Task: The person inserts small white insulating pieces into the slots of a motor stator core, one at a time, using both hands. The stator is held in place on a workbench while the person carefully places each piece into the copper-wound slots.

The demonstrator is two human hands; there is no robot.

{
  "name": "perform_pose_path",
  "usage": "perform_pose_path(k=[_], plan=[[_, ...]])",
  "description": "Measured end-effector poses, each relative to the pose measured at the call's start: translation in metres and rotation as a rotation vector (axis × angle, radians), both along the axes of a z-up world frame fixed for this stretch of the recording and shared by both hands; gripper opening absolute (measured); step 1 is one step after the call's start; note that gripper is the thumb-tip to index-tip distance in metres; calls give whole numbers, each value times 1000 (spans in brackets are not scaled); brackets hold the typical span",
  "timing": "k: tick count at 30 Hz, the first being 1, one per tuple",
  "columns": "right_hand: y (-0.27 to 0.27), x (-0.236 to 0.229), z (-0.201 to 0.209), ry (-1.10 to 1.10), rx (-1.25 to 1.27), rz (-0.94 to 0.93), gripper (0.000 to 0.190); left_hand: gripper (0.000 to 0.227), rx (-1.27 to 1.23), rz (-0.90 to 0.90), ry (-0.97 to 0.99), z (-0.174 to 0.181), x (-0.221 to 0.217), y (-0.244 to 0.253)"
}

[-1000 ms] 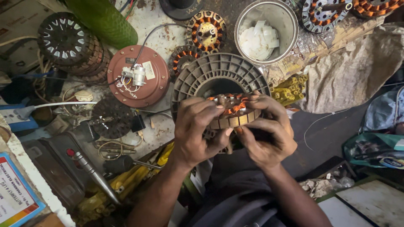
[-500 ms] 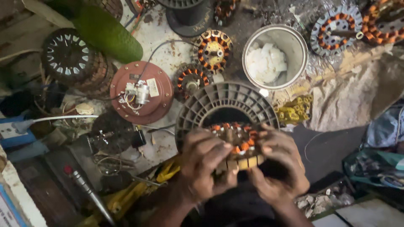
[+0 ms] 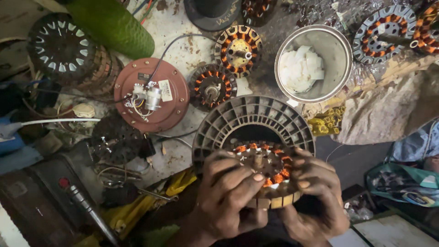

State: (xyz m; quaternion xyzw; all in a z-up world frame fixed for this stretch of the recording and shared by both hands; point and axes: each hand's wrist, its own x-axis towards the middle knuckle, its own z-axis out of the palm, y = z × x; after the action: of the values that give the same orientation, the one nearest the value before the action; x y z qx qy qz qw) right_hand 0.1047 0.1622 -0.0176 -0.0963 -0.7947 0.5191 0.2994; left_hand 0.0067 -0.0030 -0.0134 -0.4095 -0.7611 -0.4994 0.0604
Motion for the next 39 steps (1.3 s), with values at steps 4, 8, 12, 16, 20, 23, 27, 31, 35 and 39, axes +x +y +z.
perform_pose_path(k=[4, 8, 12, 16, 20, 23, 27, 31, 35, 39], plan=[[-11, -3, 1, 53, 105, -70, 32, 41, 55, -52, 4, -2, -6, 4], [-21, -2, -2, 196, 268, -121, 33, 45, 98, -54, -25, 0, -10, 4], [-21, -1, -8, 228, 493, -130, 28, 49, 92, -30, -32, 10, -9, 3], [-22, 7, -7, 121, 654, -113, 29, 55, 74, 12, 1, 14, -4, 7], [-22, 14, 1, 116, 655, -46, 35, 56, 74, 66, 52, 15, 3, 11], [-16, 23, 9, 39, 610, -23, 39, 53, 78, 81, 43, 19, 5, 13], [-10, 36, -7, 73, 1, -196, 37, 52, 110, 94, -93, 23, 7, 11], [-2, 32, -57, 25, -595, -133, 59, 45, 76, 104, -150, 24, 4, 6], [-6, 24, -96, -192, -1549, 24, 64, 39, 47, 123, -174, 25, 4, 10], [-21, 20, -106, -217, -1583, 95, 58, 35, 5, 216, -82, 26, 2, 1]])
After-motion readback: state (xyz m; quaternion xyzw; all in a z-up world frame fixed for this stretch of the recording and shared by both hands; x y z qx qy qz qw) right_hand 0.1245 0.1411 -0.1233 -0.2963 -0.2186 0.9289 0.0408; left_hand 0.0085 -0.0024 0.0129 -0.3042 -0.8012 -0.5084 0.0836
